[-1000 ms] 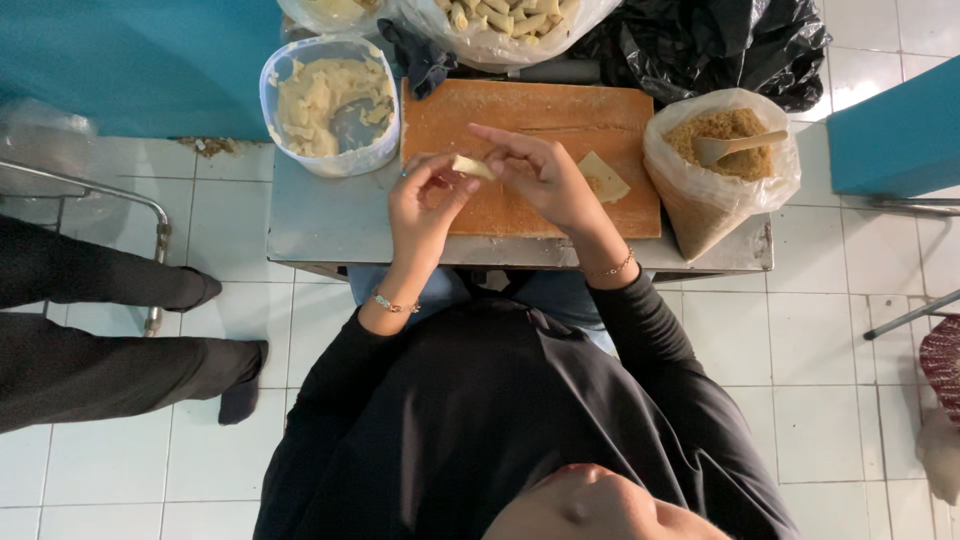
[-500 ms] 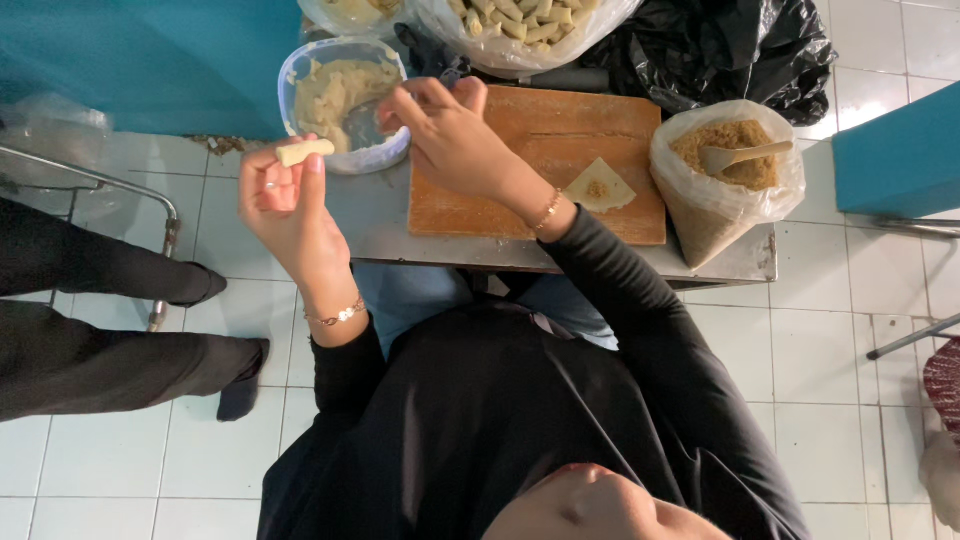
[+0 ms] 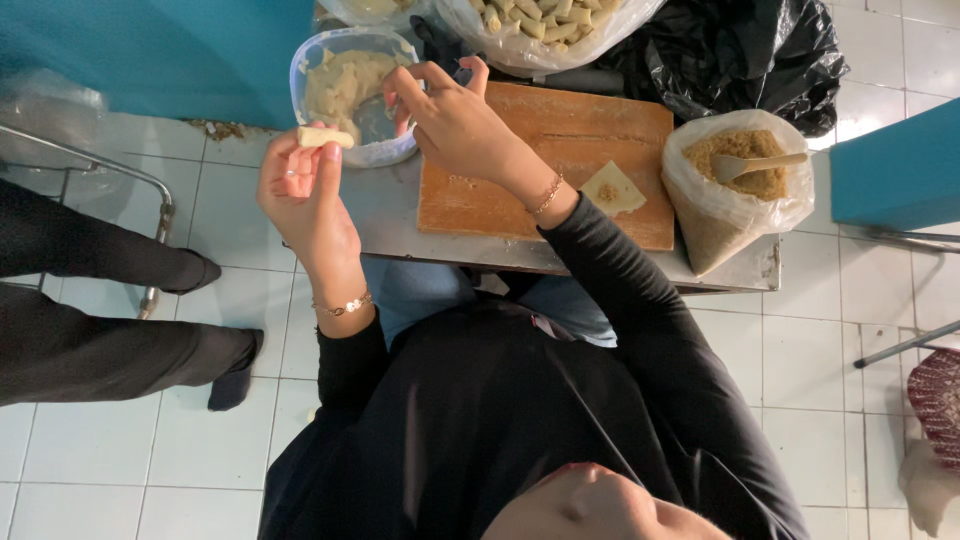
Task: The person sits at a work table and uses a spoon to place brown filling from a plastic bag onto triangular pastry wrappers on a wooden board, then folds the wrappers over the filling by hand and sets the finished pastries aside. They occasionally pinch off dough pieces and at the end handle a large round dough sheet on the board.
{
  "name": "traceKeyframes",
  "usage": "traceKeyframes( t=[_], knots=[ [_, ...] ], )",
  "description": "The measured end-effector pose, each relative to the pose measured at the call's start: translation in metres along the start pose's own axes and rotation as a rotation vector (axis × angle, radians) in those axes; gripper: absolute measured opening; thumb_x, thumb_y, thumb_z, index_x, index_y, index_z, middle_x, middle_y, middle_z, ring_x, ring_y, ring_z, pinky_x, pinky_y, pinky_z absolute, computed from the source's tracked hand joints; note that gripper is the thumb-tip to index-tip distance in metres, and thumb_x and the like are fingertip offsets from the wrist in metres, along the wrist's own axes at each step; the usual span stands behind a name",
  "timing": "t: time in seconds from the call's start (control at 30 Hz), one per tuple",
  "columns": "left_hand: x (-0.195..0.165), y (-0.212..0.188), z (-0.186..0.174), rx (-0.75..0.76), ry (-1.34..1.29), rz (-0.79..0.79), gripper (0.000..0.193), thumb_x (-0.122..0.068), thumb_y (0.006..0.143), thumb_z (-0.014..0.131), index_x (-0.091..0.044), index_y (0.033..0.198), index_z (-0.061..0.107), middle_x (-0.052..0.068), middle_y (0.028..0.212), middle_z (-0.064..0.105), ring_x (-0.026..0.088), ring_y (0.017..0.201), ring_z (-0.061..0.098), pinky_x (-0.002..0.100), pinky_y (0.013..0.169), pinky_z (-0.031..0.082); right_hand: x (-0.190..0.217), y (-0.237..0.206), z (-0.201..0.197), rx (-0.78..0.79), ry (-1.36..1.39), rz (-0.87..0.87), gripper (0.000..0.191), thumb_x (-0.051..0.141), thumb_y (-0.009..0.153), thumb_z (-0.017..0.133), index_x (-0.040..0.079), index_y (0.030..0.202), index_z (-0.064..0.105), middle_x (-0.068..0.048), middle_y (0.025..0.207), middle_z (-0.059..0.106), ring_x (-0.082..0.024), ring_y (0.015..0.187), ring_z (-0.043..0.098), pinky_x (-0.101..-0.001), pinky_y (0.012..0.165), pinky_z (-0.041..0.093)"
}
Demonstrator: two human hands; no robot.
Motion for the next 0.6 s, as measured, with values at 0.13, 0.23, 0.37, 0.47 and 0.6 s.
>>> traceKeyframes(
  t=[0.13, 0.23, 0.37, 0.47, 0.6],
  knots=[
    [0.002, 0.001, 0.003, 0.011, -0.008, -0.020, 0.019, 0.007, 0.099, 0.071, 0.000, 0.116, 0.065, 0.010, 0.117, 0.068, 0.020, 0.113, 0.067, 0.035, 0.106, 0.052, 0.001, 0.000, 0.000, -0.015, 0.042, 0.003, 0.048, -0.005, 0.083, 0.055, 0.012, 0.127, 0.044, 0.013, 0.096, 0.070, -0.017, 0.121, 0.053, -0.0668, 0.097, 0.025],
    [0.003, 0.000, 0.004, 0.023, -0.026, -0.030, 0.019, 0.007, 0.099, 0.070, 0.000, 0.116, 0.065, 0.009, 0.117, 0.068, 0.020, 0.112, 0.068, 0.035, 0.106, 0.052, 0.002, 0.000, -0.002, -0.005, 0.106, 0.033, 0.048, -0.006, 0.083, 0.053, 0.012, 0.126, 0.043, 0.013, 0.097, 0.070, -0.017, 0.120, 0.054, -0.0647, 0.099, 0.025],
    [0.010, 0.000, 0.008, 0.032, -0.025, -0.072, 0.018, 0.007, 0.097, 0.071, -0.001, 0.113, 0.066, 0.010, 0.115, 0.070, 0.019, 0.110, 0.068, 0.034, 0.103, 0.053, 0.007, -0.004, -0.014, 0.012, 0.215, 0.065, 0.045, -0.010, 0.079, 0.050, 0.018, 0.115, 0.050, -0.002, 0.110, 0.067, -0.018, 0.124, 0.053, -0.0585, 0.102, 0.027],
    [0.014, -0.003, 0.013, 0.067, -0.028, -0.061, 0.015, 0.006, 0.096, 0.072, -0.001, 0.108, 0.067, 0.008, 0.113, 0.071, 0.015, 0.108, 0.068, 0.030, 0.100, 0.052, 0.016, -0.018, -0.038, -0.145, 0.643, 0.016, 0.047, -0.012, 0.078, 0.043, 0.014, 0.117, 0.041, -0.005, 0.123, 0.067, -0.015, 0.134, 0.057, -0.0520, 0.114, 0.033],
    [0.024, -0.010, 0.020, 0.098, -0.021, -0.175, 0.012, 0.005, 0.095, 0.075, -0.001, 0.101, 0.066, 0.007, 0.096, 0.073, 0.011, 0.090, 0.068, 0.026, 0.087, 0.050, 0.042, -0.058, -0.051, -0.287, 0.817, 0.040, 0.046, -0.016, 0.090, 0.044, 0.010, 0.125, 0.031, -0.013, 0.154, 0.051, -0.016, 0.154, 0.045, -0.0426, 0.129, 0.017]
  ],
)
Point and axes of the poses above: each hand's wrist, its own y-axis towards the middle knuckle, its own z-axis out of the palm, x = y × z, the point moved 6 cm from there along y, towards the middle knuckle
